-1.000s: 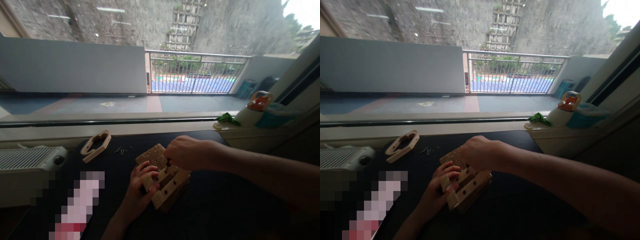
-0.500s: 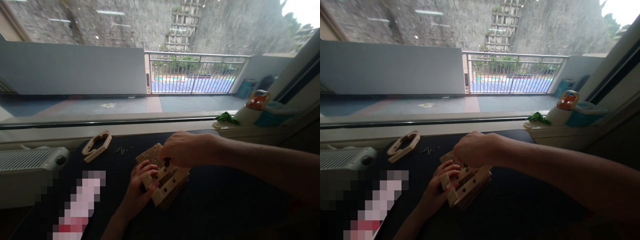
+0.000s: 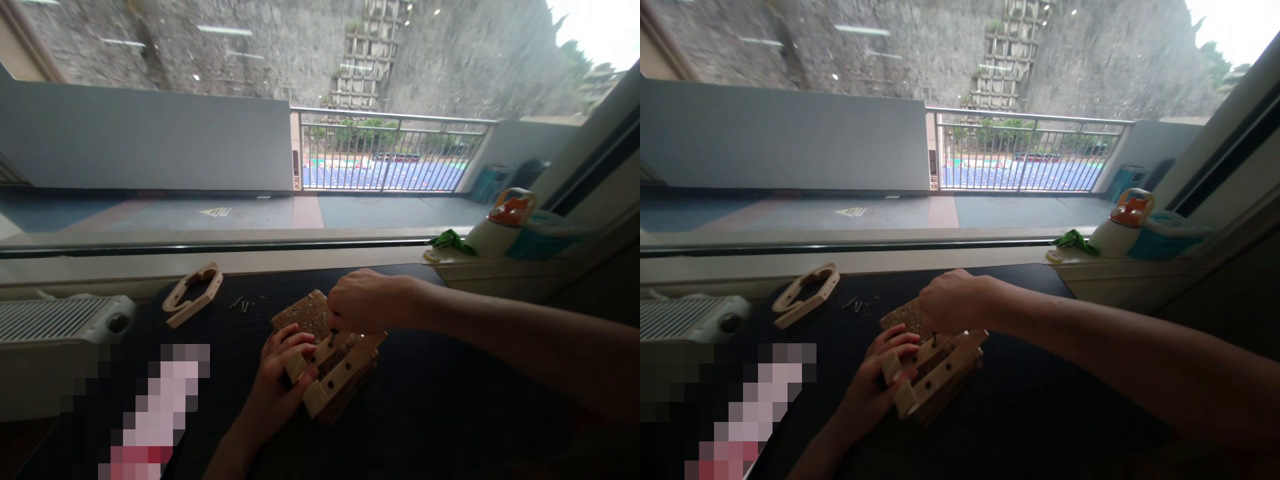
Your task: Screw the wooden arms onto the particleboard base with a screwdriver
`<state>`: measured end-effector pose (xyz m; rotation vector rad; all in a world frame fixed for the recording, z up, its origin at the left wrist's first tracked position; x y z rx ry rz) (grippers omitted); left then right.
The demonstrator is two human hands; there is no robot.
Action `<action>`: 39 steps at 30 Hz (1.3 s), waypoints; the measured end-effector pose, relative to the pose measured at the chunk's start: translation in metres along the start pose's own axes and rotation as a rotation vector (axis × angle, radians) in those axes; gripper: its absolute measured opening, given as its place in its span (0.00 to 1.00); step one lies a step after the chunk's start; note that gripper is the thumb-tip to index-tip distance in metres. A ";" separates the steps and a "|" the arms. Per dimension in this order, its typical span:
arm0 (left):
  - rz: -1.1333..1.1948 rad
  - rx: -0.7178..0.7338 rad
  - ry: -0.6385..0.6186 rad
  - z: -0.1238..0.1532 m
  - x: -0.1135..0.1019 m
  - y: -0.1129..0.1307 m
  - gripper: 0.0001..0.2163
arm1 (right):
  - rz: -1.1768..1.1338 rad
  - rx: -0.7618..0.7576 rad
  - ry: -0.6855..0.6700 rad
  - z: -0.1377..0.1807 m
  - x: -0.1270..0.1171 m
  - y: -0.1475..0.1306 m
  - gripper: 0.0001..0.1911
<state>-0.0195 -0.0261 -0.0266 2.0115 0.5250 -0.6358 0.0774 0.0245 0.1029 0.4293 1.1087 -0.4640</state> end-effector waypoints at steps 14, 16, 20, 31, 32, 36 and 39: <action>0.006 -0.017 0.001 0.000 0.000 -0.002 0.12 | 0.004 -0.157 -0.006 -0.002 0.004 -0.006 0.12; 0.007 -0.016 -0.004 -0.001 0.000 -0.001 0.12 | -0.049 -0.090 0.011 -0.004 0.006 0.002 0.13; 0.001 -0.010 -0.012 0.000 0.001 0.000 0.12 | -0.100 0.009 0.059 -0.009 0.007 0.005 0.18; -0.008 -0.013 -0.018 0.001 0.002 -0.002 0.11 | 0.011 -0.131 0.011 0.003 -0.007 -0.009 0.09; -0.009 -0.016 -0.019 0.000 0.002 -0.002 0.11 | 0.019 -0.166 0.004 0.002 -0.005 -0.011 0.09; -0.001 -0.026 -0.026 0.000 0.001 -0.002 0.11 | 0.049 -0.200 0.027 -0.005 0.007 -0.011 0.08; 0.003 -0.032 -0.026 0.001 0.001 -0.003 0.11 | 0.024 -0.101 0.049 -0.009 0.011 -0.003 0.10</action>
Point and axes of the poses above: each hand's wrist, its own z-axis away from the middle knuckle, its own x-axis out of the palm, y = z × x, the point moved 7 cm from there along -z, towards the middle knuckle, and after that the axes turned 2 degrees about -z, right-handed, at the moved point
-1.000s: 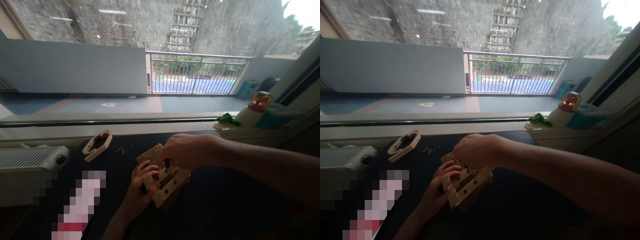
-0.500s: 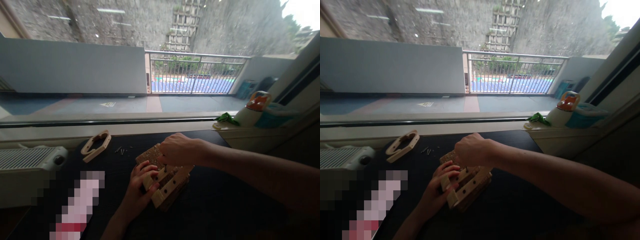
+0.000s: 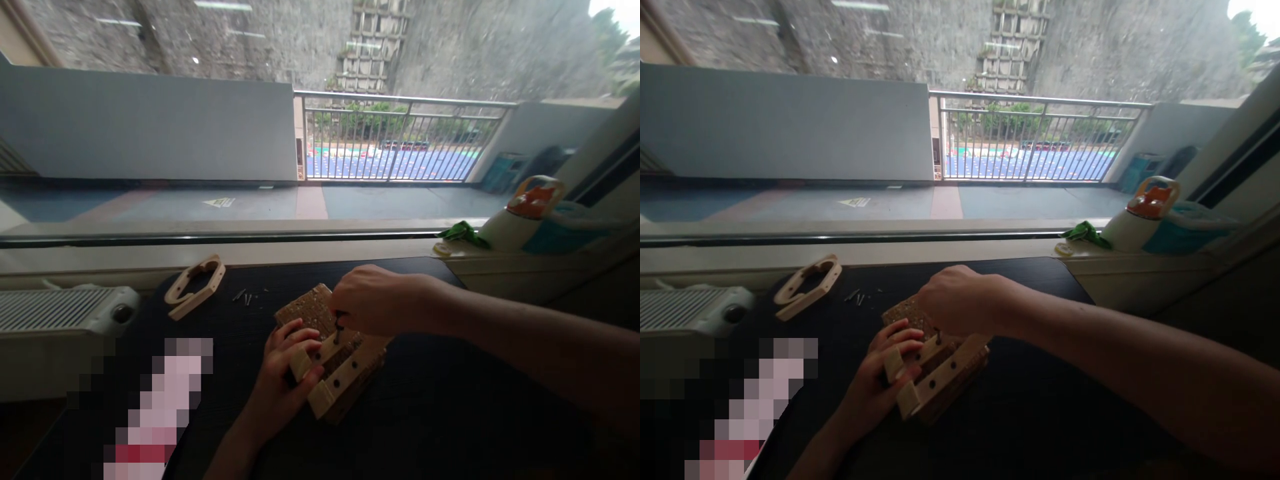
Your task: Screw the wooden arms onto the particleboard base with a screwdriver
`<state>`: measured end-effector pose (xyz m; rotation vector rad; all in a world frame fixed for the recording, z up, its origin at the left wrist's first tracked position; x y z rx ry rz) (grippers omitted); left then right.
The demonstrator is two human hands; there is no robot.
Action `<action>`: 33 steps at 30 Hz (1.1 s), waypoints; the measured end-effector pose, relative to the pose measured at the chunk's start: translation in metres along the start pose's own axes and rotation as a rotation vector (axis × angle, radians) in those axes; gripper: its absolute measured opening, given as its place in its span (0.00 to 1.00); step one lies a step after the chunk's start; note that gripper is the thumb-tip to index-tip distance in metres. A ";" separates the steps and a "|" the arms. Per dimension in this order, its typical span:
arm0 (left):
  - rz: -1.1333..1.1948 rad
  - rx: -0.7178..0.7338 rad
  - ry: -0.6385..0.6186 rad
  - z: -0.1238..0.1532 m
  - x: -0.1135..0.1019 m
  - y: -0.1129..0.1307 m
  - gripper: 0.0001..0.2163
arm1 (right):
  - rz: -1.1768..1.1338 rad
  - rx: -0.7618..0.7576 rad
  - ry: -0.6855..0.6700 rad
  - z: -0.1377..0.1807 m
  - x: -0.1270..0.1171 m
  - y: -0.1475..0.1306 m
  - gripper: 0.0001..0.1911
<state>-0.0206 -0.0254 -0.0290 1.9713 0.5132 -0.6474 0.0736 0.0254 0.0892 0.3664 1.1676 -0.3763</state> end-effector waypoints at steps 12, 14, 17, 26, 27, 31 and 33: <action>-0.014 0.053 0.027 0.002 0.002 -0.001 0.11 | 0.007 0.092 -0.013 0.014 -0.016 -0.003 0.11; -0.012 0.053 0.030 0.002 0.002 -0.001 0.11 | 0.014 0.030 -0.033 0.016 -0.017 -0.007 0.09; -0.009 0.050 0.033 0.003 0.001 -0.001 0.11 | 0.024 -0.061 -0.042 0.013 -0.014 -0.011 0.10; -0.011 0.041 0.013 0.000 0.001 0.000 0.11 | 0.009 0.039 -0.005 0.005 0.003 0.001 0.09; -0.011 0.042 0.014 0.000 0.001 0.000 0.11 | -0.005 0.048 0.005 0.006 0.002 0.001 0.10; -0.007 0.042 0.015 0.000 0.002 -0.001 0.11 | -0.040 0.126 0.032 0.009 -0.002 0.004 0.14; -0.006 0.037 0.014 0.000 0.002 -0.001 0.11 | -0.046 0.157 0.006 0.012 -0.004 0.005 0.16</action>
Point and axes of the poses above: each hand's wrist, its own z-axis away from the middle knuckle, its own x-axis out of the palm, y = z × x, the point moved 7 cm from there along -z, towards the middle knuckle, and after that the axes turned 2 degrees about -z, right-handed, at the moved point
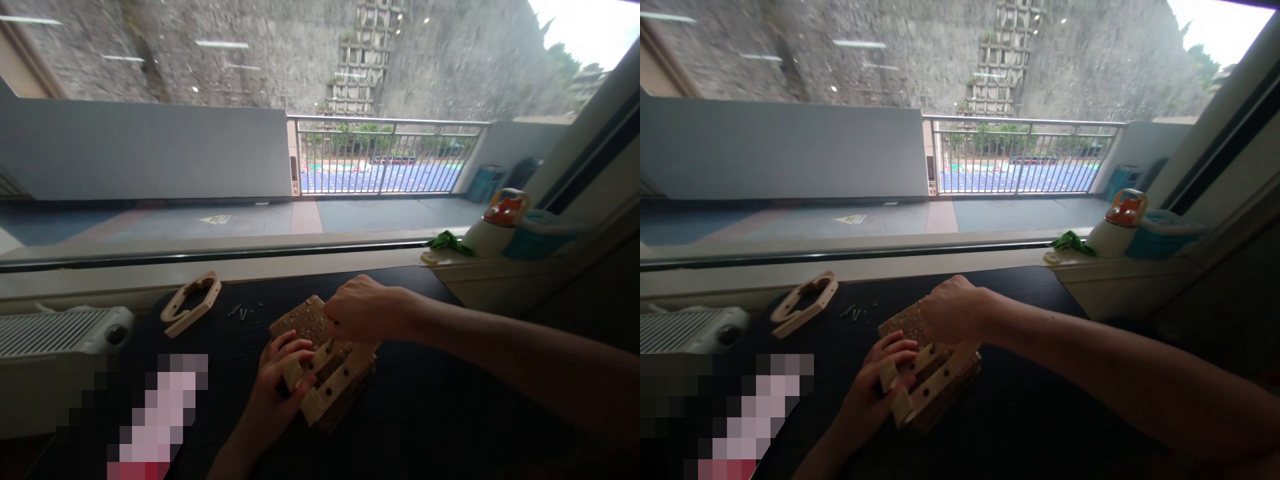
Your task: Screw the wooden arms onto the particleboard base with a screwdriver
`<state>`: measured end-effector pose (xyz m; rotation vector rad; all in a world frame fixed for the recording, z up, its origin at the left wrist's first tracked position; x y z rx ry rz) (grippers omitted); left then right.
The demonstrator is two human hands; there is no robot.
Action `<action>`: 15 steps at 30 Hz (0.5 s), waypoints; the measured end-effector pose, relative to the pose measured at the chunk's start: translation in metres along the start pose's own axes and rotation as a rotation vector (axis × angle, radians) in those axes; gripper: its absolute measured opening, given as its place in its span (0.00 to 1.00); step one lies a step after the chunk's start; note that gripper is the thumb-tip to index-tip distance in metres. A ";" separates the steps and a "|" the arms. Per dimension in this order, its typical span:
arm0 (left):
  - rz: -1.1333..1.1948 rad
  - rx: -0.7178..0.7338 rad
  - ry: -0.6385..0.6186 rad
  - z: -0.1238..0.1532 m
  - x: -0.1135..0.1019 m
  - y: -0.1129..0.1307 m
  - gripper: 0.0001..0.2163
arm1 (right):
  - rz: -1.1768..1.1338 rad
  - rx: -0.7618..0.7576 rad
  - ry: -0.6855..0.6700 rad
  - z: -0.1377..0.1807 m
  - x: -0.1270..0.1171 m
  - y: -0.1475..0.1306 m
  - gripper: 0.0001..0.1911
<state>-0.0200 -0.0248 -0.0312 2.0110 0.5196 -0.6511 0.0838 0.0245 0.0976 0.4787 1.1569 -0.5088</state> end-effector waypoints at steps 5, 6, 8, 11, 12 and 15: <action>0.007 -0.004 0.006 0.000 -0.001 0.002 0.11 | -0.011 -0.009 0.043 0.011 -0.017 -0.005 0.18; 0.007 -0.005 0.005 0.000 -0.001 0.002 0.11 | -0.006 -0.024 0.043 0.013 -0.018 -0.007 0.15; 0.008 -0.010 -0.003 0.000 -0.002 0.002 0.11 | 0.008 -0.079 0.026 0.014 -0.016 -0.009 0.10; 0.025 -0.009 -0.012 -0.001 -0.002 0.001 0.11 | 0.010 -0.164 0.071 0.012 -0.007 -0.010 0.09; 0.032 -0.008 -0.017 -0.001 -0.001 0.000 0.11 | 0.006 -0.164 0.103 0.011 -0.004 -0.008 0.09; 0.061 -0.019 -0.038 -0.003 0.002 -0.004 0.11 | -0.007 -0.101 0.200 0.006 0.007 0.002 0.12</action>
Point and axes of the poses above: each hand's wrist, its own z-axis away from the middle knuckle, its own x-axis out of the palm, y = z × x, the point moved 7 cm from there along -z, towards the middle knuckle, and after that the axes turned 2 degrees about -z, right-handed, at the moved point
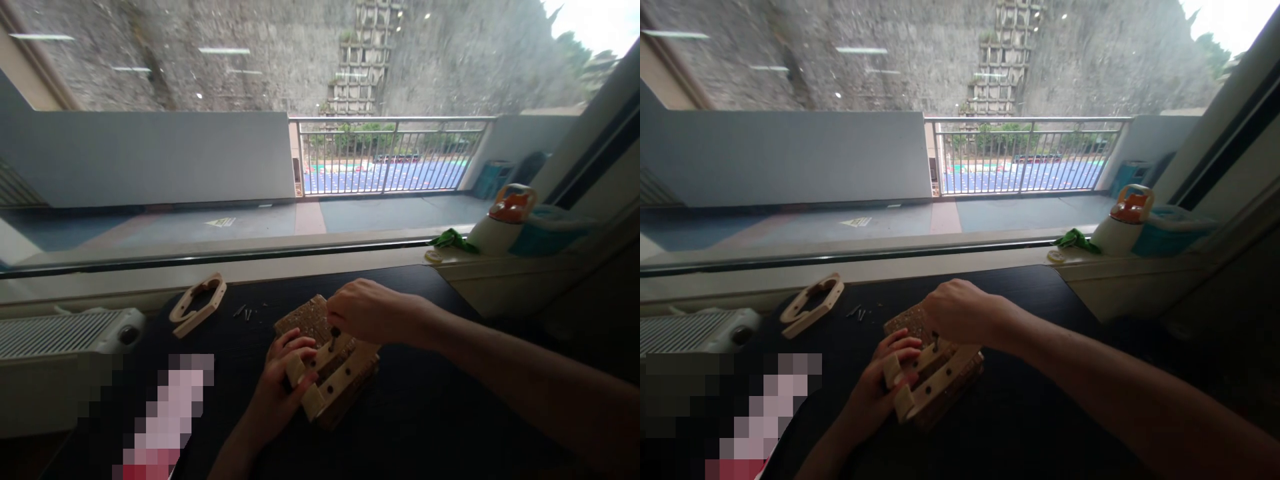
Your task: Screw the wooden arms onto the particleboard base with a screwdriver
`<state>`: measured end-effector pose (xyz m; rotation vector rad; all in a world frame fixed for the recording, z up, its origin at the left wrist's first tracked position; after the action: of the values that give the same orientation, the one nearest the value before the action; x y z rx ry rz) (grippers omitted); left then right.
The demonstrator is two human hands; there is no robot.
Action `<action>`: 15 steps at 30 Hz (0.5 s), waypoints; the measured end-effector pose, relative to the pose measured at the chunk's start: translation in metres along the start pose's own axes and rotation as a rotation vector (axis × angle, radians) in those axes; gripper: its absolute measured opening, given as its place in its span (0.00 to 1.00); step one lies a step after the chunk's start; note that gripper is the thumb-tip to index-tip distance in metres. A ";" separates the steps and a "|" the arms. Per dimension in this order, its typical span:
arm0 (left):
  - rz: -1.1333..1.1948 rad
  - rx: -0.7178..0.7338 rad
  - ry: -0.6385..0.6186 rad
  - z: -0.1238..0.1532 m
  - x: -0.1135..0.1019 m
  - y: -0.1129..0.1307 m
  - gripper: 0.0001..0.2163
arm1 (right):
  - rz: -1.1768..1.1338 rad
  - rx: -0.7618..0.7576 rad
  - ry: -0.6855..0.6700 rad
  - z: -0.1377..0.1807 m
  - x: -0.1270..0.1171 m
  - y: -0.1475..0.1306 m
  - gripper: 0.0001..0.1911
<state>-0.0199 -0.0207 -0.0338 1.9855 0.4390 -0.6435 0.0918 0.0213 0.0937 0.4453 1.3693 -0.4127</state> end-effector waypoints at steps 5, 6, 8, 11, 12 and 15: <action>0.096 -0.059 -0.085 -0.004 -0.012 -0.005 0.17 | -0.100 0.141 0.248 -0.001 0.003 0.013 0.16; 0.110 -0.085 -0.117 -0.004 -0.019 -0.003 0.22 | -0.117 0.154 0.286 0.000 0.004 0.013 0.15; 0.137 -0.200 -0.209 -0.001 -0.033 0.001 0.31 | -0.132 0.152 0.334 0.000 0.006 0.011 0.15; 0.162 -0.327 -0.271 -0.005 -0.051 0.018 0.24 | -0.153 0.109 0.383 0.003 0.009 0.009 0.18; 0.127 -0.352 -0.247 -0.011 -0.055 0.024 0.20 | -0.155 0.089 0.386 0.003 0.010 0.009 0.18; 0.063 -0.389 -0.296 -0.038 -0.045 0.037 0.14 | -0.128 -0.005 0.362 0.003 0.013 0.011 0.18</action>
<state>-0.0259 -0.0064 0.0338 1.5029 0.2923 -0.7372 0.1022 0.0283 0.0823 0.4440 1.7564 -0.4481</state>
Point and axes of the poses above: each hand's wrist, its own z-axis away from the middle knuckle, its own x-axis out of the palm, y = z × x, the point moved 7 cm from there along -z, towards the middle knuckle, and after that the axes turned 2 degrees about -z, right-handed, at the moved point
